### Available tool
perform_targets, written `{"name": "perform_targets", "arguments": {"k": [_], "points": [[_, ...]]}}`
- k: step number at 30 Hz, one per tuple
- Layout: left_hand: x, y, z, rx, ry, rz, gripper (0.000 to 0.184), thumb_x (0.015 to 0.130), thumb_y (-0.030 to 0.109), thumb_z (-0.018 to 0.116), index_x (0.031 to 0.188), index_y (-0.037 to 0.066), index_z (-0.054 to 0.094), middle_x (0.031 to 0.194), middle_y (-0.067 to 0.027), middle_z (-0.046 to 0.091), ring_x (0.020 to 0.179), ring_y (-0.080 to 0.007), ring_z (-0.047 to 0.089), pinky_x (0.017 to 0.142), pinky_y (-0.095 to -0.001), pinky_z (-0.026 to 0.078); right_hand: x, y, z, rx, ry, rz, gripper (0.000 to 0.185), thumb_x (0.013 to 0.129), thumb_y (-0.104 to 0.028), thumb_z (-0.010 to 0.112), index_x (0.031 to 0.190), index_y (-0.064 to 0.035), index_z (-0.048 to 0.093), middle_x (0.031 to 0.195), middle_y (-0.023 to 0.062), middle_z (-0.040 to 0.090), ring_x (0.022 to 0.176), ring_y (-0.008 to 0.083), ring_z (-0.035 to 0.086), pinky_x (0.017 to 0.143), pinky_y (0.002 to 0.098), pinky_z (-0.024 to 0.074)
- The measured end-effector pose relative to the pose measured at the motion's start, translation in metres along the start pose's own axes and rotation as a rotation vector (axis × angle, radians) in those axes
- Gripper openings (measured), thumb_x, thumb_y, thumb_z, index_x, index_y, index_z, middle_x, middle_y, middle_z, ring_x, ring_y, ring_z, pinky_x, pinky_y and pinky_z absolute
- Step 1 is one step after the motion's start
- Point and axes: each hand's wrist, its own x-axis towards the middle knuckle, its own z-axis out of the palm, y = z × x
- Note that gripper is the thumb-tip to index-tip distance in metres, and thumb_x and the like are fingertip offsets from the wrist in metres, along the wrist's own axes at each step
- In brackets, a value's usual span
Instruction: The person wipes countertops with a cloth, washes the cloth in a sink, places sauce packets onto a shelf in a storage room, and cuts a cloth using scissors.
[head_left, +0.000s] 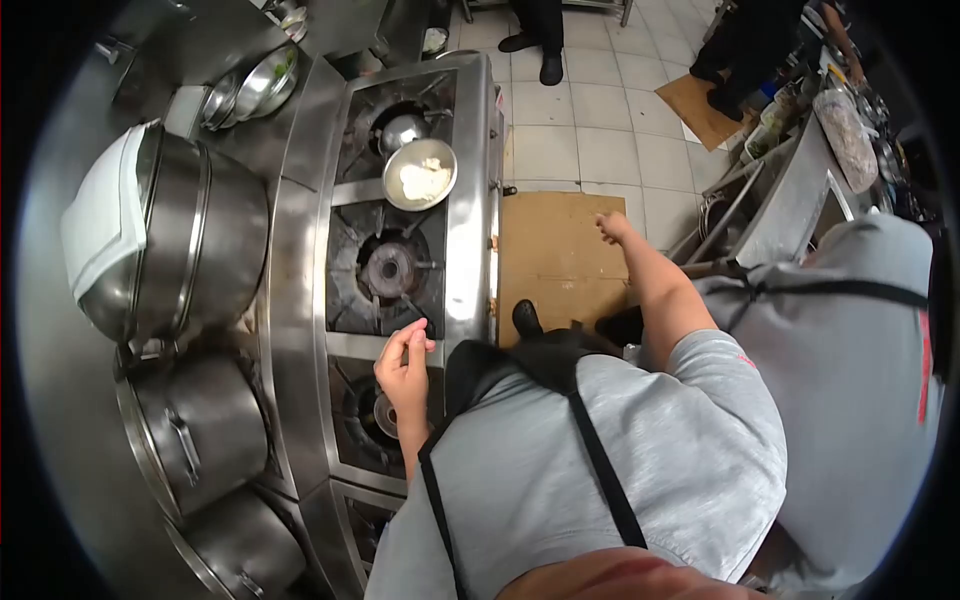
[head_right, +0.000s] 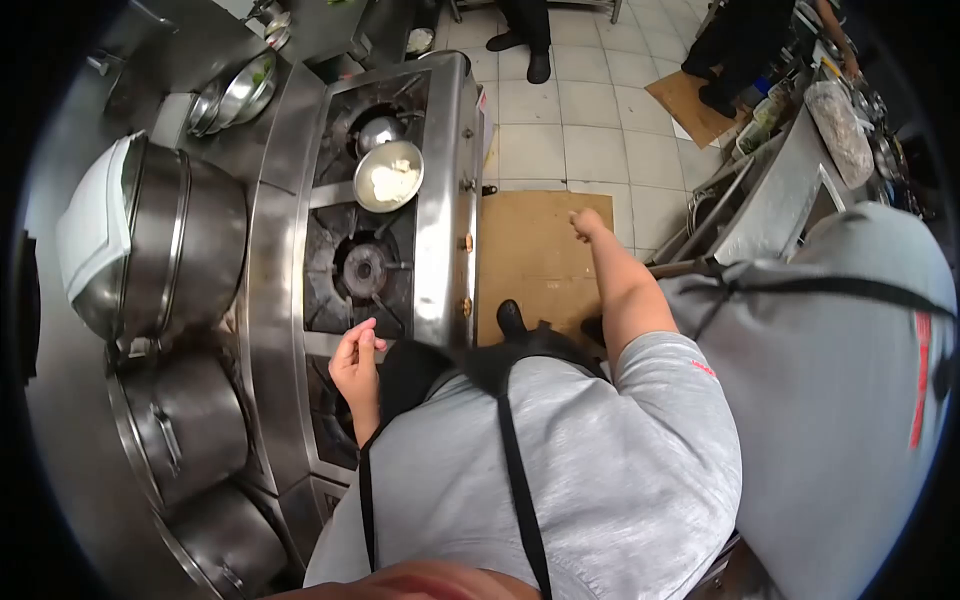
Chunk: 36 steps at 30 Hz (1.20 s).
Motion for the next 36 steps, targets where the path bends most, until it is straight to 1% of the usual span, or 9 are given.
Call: {"name": "perform_targets", "arguments": {"k": [2, 4, 9, 15, 21, 23, 26, 31, 36], "points": [[0.031, 0.016, 0.004, 0.018, -0.020, 0.047, 0.013, 0.083, 0.001, 0.054, 0.092, -0.004, 0.063, 0.069, -0.0041, 0.058, 0.062, -0.0081, 0.055, 0.057, -0.0197, 0.043, 0.032, 0.031, -0.018, 0.177, -0.015, 0.117, 0.029, 0.082, -0.035, 0.048, 0.081, -0.0066, 0.053, 0.060, 0.0046, 0.048, 0.047, 0.0184, 0.051, 0.043, 0.0325, 0.0408], [0.056, 0.024, 0.011, 0.035, -0.052, 0.097, 0.013, 0.081, 0.000, 0.055, 0.091, -0.004, 0.063, 0.067, -0.0053, 0.058, 0.062, -0.0094, 0.056, 0.056, -0.0198, 0.042, 0.049, 0.056, -0.029, 0.070, 0.067, 0.209, 0.033, 0.082, -0.035, 0.047, 0.089, -0.0037, 0.055, 0.067, 0.0076, 0.051, 0.052, 0.0220, 0.055, 0.046, 0.0384, 0.0441], [0.105, 0.039, 0.048, -0.012, -0.119, 0.127, 0.013, 0.081, 0.000, 0.057, 0.091, -0.004, 0.063, 0.067, -0.0063, 0.059, 0.061, -0.0102, 0.056, 0.056, -0.0201, 0.042, 0.035, 0.080, -0.050, 0.063, -0.044, 0.415, 0.045, 0.087, -0.036, 0.041, 0.112, 0.0005, 0.051, 0.099, 0.0199, 0.053, 0.085, 0.0376, 0.059, 0.068, 0.0497, 0.0474], [0.180, 0.047, 0.123, -0.119, -0.208, 0.046, 0.013, 0.083, 0.003, 0.057, 0.092, -0.005, 0.062, 0.069, -0.0060, 0.058, 0.062, -0.0103, 0.056, 0.058, -0.0196, 0.042, 0.085, 0.091, -0.120, 0.164, -0.031, 0.497, 0.044, 0.090, -0.034, 0.038, 0.113, 0.0020, 0.049, 0.108, 0.0213, 0.051, 0.096, 0.0411, 0.055, 0.077, 0.0521, 0.0450], [0.295, 0.060, 0.285, -0.245, -0.120, 0.103, 0.015, 0.086, 0.005, 0.054, 0.097, -0.003, 0.060, 0.070, -0.0033, 0.058, 0.064, -0.0068, 0.052, 0.060, -0.0189, 0.041, 0.168, 0.056, -0.239, 0.077, 0.002, 0.338, 0.046, 0.091, -0.037, 0.037, 0.111, 0.0019, 0.050, 0.104, 0.0185, 0.055, 0.085, 0.0359, 0.061, 0.063, 0.0454, 0.0509], [0.333, 0.073, 0.353, -0.247, -0.135, 0.010, 0.016, 0.085, 0.006, 0.055, 0.098, -0.003, 0.060, 0.070, -0.0030, 0.058, 0.064, -0.0068, 0.053, 0.061, -0.0188, 0.042, 0.188, 0.044, -0.274, 0.078, 0.015, 0.344, 0.048, 0.091, -0.040, 0.036, 0.108, 0.0021, 0.053, 0.101, 0.0181, 0.057, 0.079, 0.0313, 0.063, 0.058, 0.0415, 0.0514], [0.388, 0.083, 0.445, -0.232, -0.287, 0.068, 0.016, 0.085, 0.007, 0.056, 0.096, -0.002, 0.062, 0.071, -0.0029, 0.059, 0.065, -0.0073, 0.054, 0.061, -0.0190, 0.042, 0.232, 0.024, -0.326, 0.099, 0.019, 0.355, 0.048, 0.090, -0.040, 0.037, 0.104, 0.0022, 0.055, 0.096, 0.0178, 0.058, 0.078, 0.0309, 0.063, 0.058, 0.0397, 0.0514], [0.465, 0.093, 0.557, 0.165, -0.648, 0.040, 0.018, 0.083, 0.012, 0.059, 0.097, 0.001, 0.062, 0.077, -0.0060, 0.062, 0.067, -0.0088, 0.057, 0.062, -0.0215, 0.043, 0.297, -0.034, -0.413, 0.183, -0.002, 0.203, 0.047, 0.087, -0.042, 0.043, 0.098, 0.0006, 0.059, 0.083, 0.0117, 0.059, 0.067, 0.0226, 0.062, 0.056, 0.0344, 0.0501], [0.550, 0.061, 0.662, 0.337, -0.776, 0.212, 0.018, 0.080, 0.014, 0.061, 0.095, 0.003, 0.063, 0.085, -0.0127, 0.063, 0.073, -0.0204, 0.062, 0.066, -0.0276, 0.048, 0.397, -0.109, -0.524, 0.266, 0.120, 0.024, 0.042, 0.086, -0.040, 0.046, 0.091, -0.0009, 0.060, 0.076, 0.0080, 0.058, 0.059, 0.0176, 0.059, 0.051, 0.0307, 0.0478]]}}
